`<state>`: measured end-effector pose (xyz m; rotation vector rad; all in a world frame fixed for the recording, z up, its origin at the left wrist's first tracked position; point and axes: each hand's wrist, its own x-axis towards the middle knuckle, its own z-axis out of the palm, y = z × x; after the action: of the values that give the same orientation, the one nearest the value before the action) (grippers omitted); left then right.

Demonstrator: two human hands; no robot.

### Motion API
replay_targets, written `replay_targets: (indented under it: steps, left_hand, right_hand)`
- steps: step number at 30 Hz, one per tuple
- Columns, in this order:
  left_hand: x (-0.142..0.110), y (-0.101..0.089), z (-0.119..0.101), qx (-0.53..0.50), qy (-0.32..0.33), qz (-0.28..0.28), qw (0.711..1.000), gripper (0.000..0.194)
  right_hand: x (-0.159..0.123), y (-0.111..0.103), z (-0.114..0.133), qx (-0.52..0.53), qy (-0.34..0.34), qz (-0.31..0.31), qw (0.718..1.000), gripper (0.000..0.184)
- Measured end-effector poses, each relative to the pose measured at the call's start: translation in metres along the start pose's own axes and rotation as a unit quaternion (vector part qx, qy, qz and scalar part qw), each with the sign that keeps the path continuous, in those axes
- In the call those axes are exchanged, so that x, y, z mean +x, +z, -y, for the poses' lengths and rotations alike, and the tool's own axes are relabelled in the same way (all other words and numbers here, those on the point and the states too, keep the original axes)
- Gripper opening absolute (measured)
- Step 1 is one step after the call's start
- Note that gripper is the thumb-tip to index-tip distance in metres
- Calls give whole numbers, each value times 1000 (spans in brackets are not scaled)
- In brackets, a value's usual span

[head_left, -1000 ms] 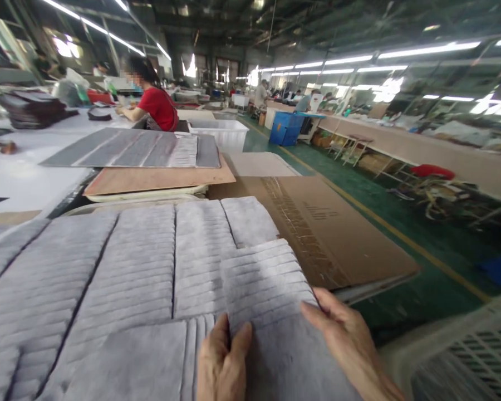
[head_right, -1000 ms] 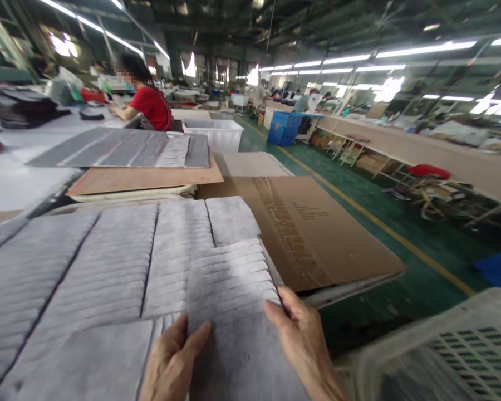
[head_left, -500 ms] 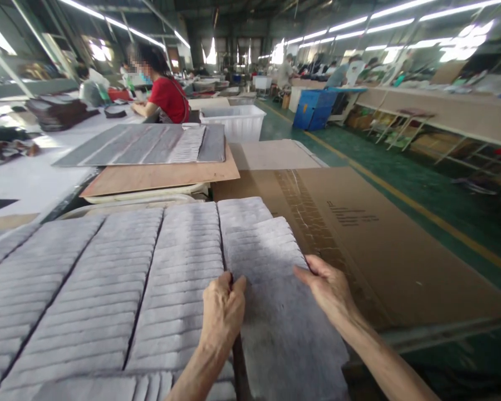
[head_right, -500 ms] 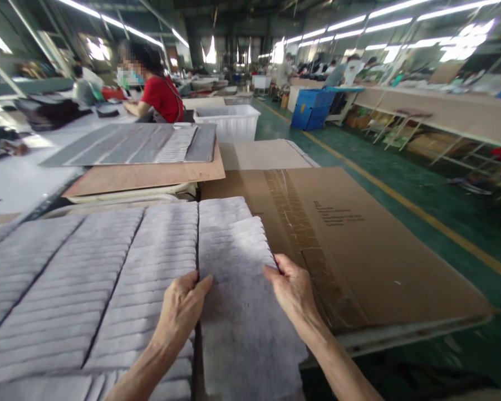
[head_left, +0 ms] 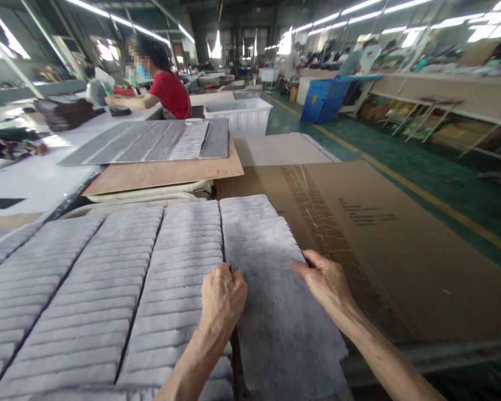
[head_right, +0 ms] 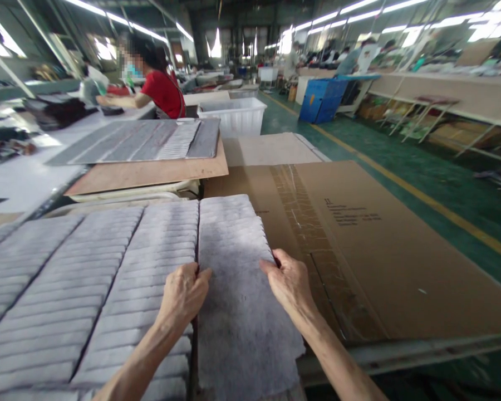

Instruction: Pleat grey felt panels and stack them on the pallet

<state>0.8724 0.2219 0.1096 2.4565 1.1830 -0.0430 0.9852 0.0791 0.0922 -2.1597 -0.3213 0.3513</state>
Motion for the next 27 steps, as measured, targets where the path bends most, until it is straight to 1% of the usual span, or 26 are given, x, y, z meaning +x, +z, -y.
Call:
replay_targets:
  steps: [4,10,12,15,22,24,27]
  left_hand:
    - [2,2,3,44,30,17,998,29]
    - [1,-1,5,93,95,42,990,29]
    - [0,-2,5,96,99,47,989,30]
    - [-1,-3,3,80,75,38,993,29]
    - [-3,-1,1,-7,-7,-5,1000,27]
    - [-3,0,2,-19,-17,-11,1000,26]
    - [1,2,5,-20,-16,-12,1000,26]
  right_hand:
    - [2,2,0,-19,-8,-8,1000,25]
    - [8,4,3,-44,-3,-13,999,22]
    - [9,4,4,-48,-1,-14,999,22]
    - [8,5,4,-49,-7,-21,999,23]
    - [5,10,-2,-41,-34,-49,997,29]
    - [6,10,-1,-39,-32,-52,997,28]
    - [8,11,3,-37,-13,-42,998,25]
